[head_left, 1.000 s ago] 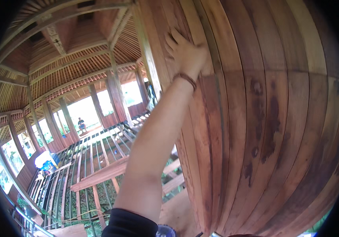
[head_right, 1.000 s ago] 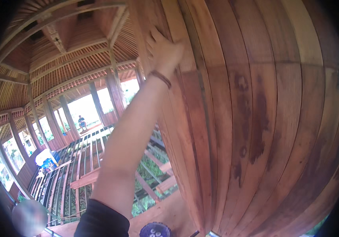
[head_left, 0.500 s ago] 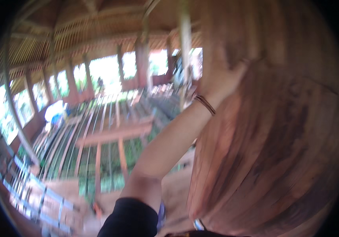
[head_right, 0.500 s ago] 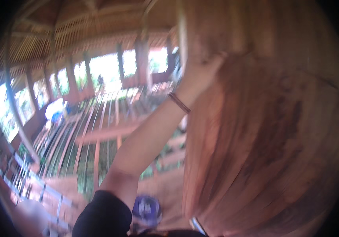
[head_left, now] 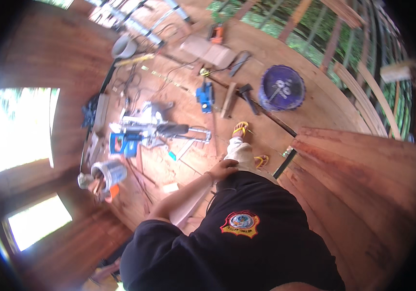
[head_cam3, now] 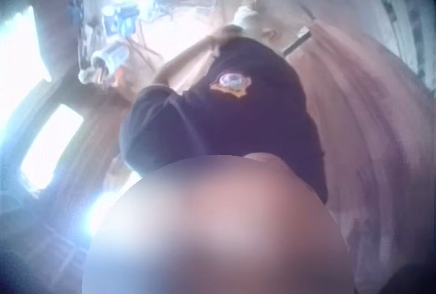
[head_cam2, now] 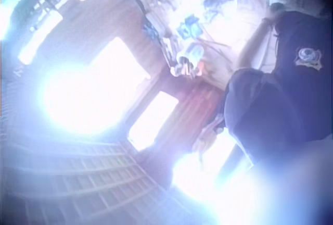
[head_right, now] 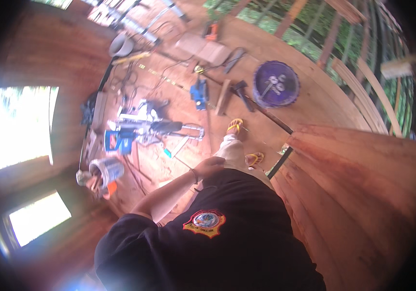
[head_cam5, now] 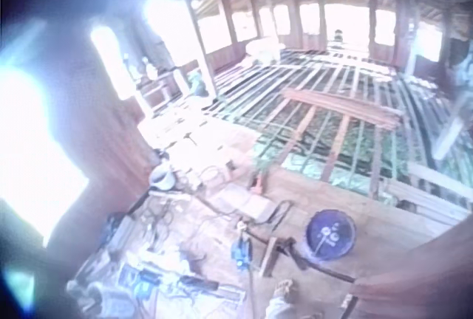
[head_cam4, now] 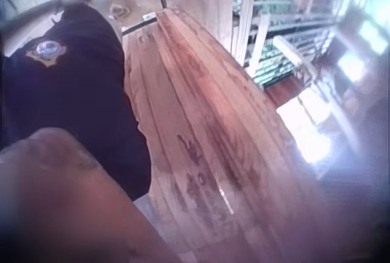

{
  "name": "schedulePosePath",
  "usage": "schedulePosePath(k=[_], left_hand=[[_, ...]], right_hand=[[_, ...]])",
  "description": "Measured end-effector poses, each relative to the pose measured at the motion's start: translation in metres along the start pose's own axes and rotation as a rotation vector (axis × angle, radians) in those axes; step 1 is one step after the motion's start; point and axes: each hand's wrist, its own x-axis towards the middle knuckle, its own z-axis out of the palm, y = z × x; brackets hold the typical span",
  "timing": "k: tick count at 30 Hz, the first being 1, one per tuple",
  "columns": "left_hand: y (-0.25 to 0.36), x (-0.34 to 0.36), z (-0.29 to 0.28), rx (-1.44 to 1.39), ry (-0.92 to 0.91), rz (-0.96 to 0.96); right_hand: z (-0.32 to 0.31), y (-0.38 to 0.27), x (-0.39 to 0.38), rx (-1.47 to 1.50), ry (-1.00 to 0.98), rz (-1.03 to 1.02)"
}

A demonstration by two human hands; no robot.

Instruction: The person fits wooden planks into a curved wall frame, uses a hammer to tap them into place, and secures them with a nail gun. The person also uses a chisel to trim a small piece of wood and a tape measure to check dimensions.

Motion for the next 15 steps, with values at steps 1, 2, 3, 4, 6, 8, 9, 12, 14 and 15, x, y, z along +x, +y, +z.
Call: schedulePosePath(k=[1,2,3,4,6,8,9,12,14,15], left_hand=[[-0.016,-0.007,-0.005,-0.207,0.088,-0.031],[-0.022,-0.016,-0.004,-0.348,0.138,-0.113],[-0.029,-0.017,-0.004,-0.459,0.206,-0.151],[-0.031,-0.018,-0.003,-0.571,0.263,-0.107],[-0.039,-0.021,-0.006,-0.831,0.43,-0.263],[-0.053,-0.024,-0.013,-0.939,0.541,-0.38],[-0.062,-0.029,-0.017,-1.027,0.552,-0.363],[-0.094,-0.034,-0.024,-1.047,0.641,-0.472],[-0.115,-0.041,-0.014,-0.213,0.684,-0.694],[-0.124,-0.045,-0.006,-0.178,0.704,-0.739]], right_hand=[[-0.002,-0.004,0.008,-0.04,-0.028,-0.007],[-0.006,-0.015,0.014,-0.08,-0.052,-0.016],[-0.009,-0.024,0.023,-0.115,-0.071,-0.028],[-0.012,-0.036,0.029,-0.153,-0.084,-0.044],[-0.019,-0.071,0.042,-0.213,-0.102,-0.1],[-0.029,-0.117,0.051,-0.204,-0.073,-0.116],[-0.028,-0.146,0.056,-0.133,-0.079,-0.185],[-0.019,-0.235,0.076,0.008,-0.082,-0.289],[-0.005,-0.274,0.08,0.043,-0.158,-0.312],[0.002,-0.29,0.083,0.007,-0.18,-0.288]])
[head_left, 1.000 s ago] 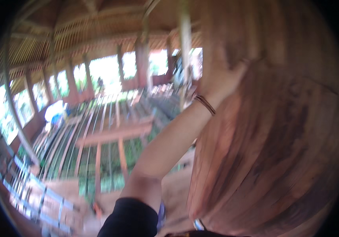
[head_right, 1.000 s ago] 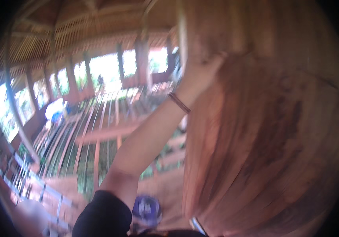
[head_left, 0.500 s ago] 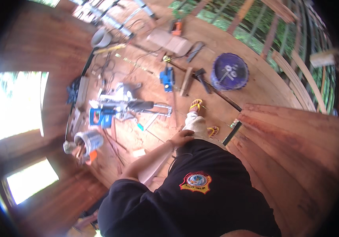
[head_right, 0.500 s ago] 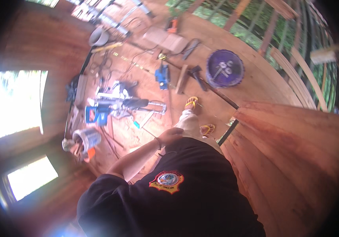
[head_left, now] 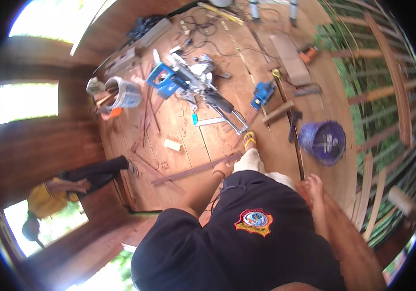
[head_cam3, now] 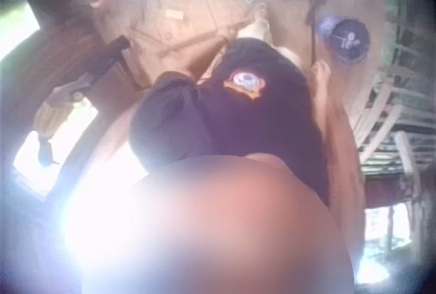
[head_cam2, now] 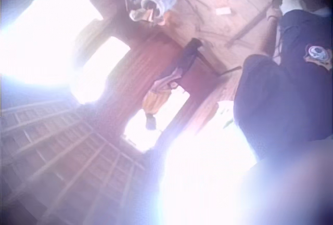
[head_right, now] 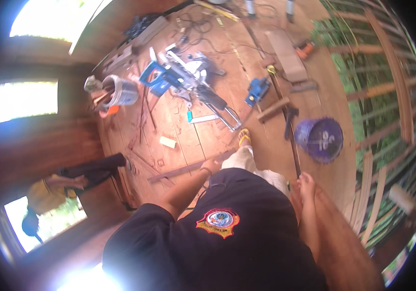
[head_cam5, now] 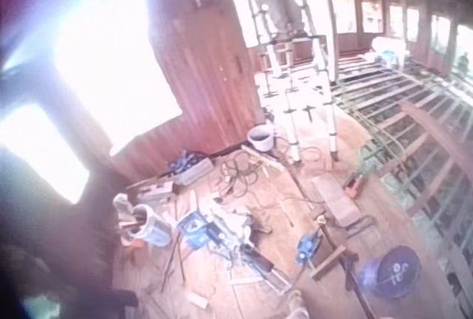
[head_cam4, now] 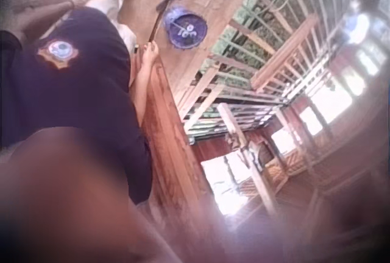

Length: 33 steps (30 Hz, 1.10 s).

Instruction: The person fits wooden planks into a curved wall frame, uses a hammer to tap them into place, and secures them with a nail gun. The person also uses a chisel to trim a small piece of wood and a tape measure to check dimensions.

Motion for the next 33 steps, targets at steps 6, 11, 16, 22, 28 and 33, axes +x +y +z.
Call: schedulePosePath(k=[6,11,16,22,28,33], left_hand=[[-0.06,-0.026,0.036,-0.516,-0.068,-0.107],[-0.07,-0.065,0.065,-0.464,0.057,-0.114],[-0.043,-0.065,0.09,-0.345,0.078,0.042],[0.028,0.0,0.071,-0.176,0.121,0.228],[0.087,0.016,0.024,-0.621,-0.024,0.091],[0.091,0.062,-0.029,-0.377,-0.065,0.039]], right_hand=[[-0.004,-0.032,0.036,-0.555,-0.22,0.06],[-0.023,-0.067,0.091,-0.823,-0.157,-0.205],[-0.023,-0.107,0.124,-0.63,-0.123,-0.364],[-0.051,-0.068,0.143,-0.571,-0.07,-0.369],[-0.107,0.016,0.148,-1.011,-0.222,-0.169],[-0.117,-0.002,0.15,-0.294,-0.097,0.375]])
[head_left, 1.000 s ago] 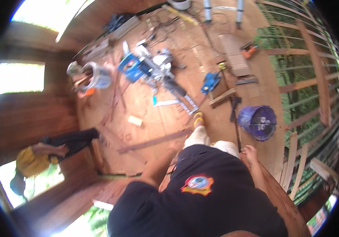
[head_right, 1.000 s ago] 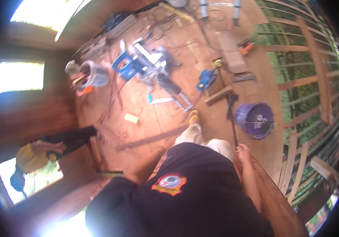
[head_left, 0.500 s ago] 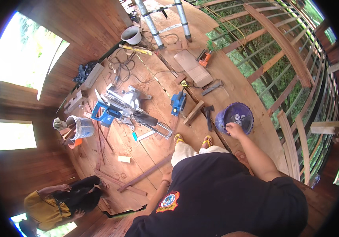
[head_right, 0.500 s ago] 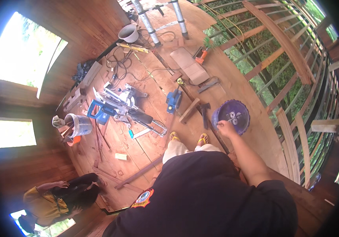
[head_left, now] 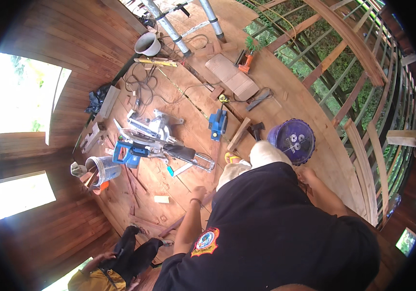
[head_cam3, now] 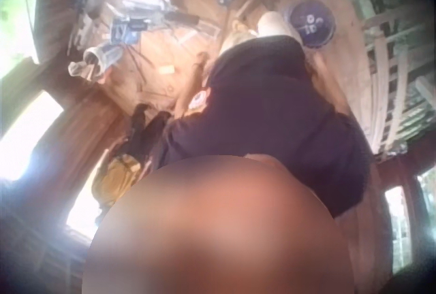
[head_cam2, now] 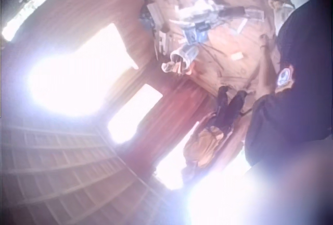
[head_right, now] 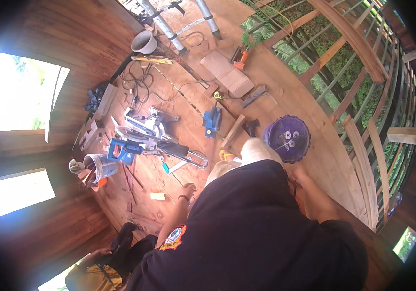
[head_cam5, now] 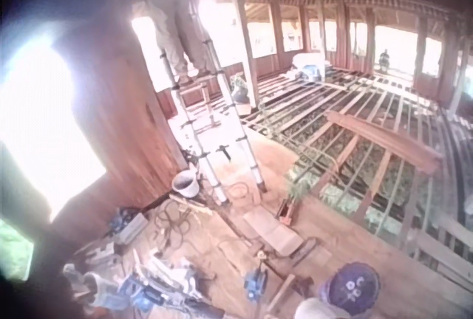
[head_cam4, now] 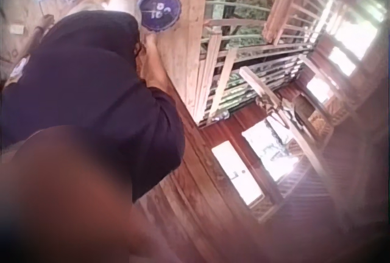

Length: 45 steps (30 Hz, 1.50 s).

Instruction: The person fits wooden planks into a curved wall frame, uses a hammer to tap them into place, and secures them with a nail gun. The person also uses a chisel to trim a small piece of wood and a tape measure to check dimensions.

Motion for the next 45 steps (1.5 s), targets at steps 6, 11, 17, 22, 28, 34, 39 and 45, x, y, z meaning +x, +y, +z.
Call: schedulePosePath(k=[6,11,17,22,28,34,39,45], left_hand=[[0.052,0.046,-0.028,-0.02,0.143,0.052],[0.191,0.068,0.0,0.24,0.152,0.366],[0.415,0.11,0.096,0.24,0.002,0.734],[0.559,0.167,0.179,0.333,-0.303,0.919],[0.628,0.269,0.237,0.341,-0.44,1.008],[0.639,0.305,0.248,0.181,-0.461,1.048],[0.643,0.321,0.253,0.165,-0.315,1.137],[0.634,0.309,0.252,0.168,-0.417,1.04]], right_hand=[[-0.009,-0.097,-0.001,-0.289,0.223,-0.569],[-0.031,-0.159,0.029,-0.54,0.224,-0.489],[-0.074,-0.254,0.098,-0.454,-0.007,-0.261],[-0.09,-0.478,0.231,-0.986,0.026,-0.548],[-0.034,-0.686,0.455,-1.195,0.068,-0.698],[0.024,-0.746,0.646,-1.593,0.352,-1.082],[0.042,-0.751,0.706,-1.911,0.325,-1.156],[0.044,-0.78,0.634,-1.734,-0.281,-0.797]])
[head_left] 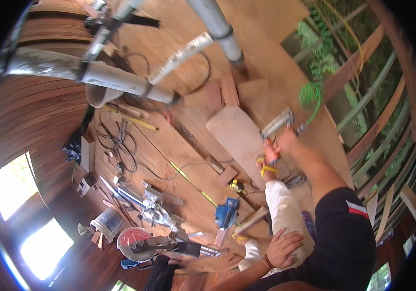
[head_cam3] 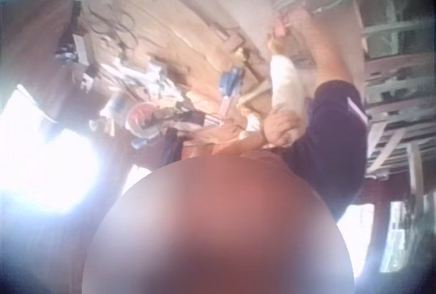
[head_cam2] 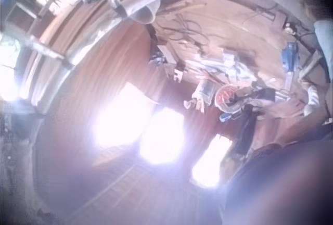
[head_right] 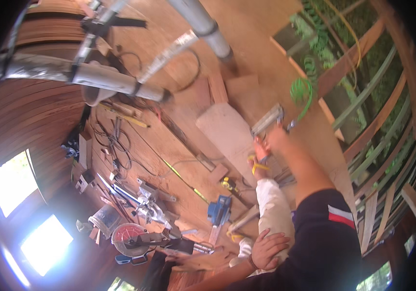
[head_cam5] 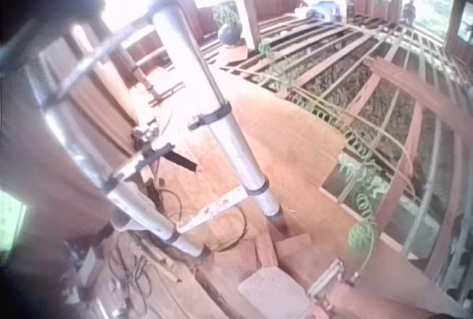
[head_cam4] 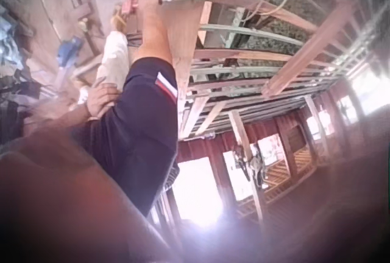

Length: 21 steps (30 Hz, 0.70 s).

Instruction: The person fits wooden planks into a curved wall frame, uses a hammer to tap them into place, and secures them with a nail gun. The person also uses a chisel to trim a small piece of wood and a tape measure to check dimensions.

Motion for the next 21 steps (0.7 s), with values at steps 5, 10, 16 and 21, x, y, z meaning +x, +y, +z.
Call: schedulePosePath(k=[5,10,16,21], left_hand=[[0.006,-0.019,0.0,0.135,-0.08,-0.004],[0.02,-0.034,-0.047,0.254,-0.114,-0.117],[0.081,-0.103,-0.136,0.298,0.187,-0.284],[0.103,-0.17,-0.18,0.232,0.385,-0.39]], right_hand=[[-0.039,-0.083,-0.131,0.328,0.089,0.346],[-0.033,-0.119,-0.272,0.241,0.221,0.228],[-0.094,-0.189,-0.383,0.559,0.457,0.283],[-0.129,-0.259,-0.453,0.705,0.634,0.188]])
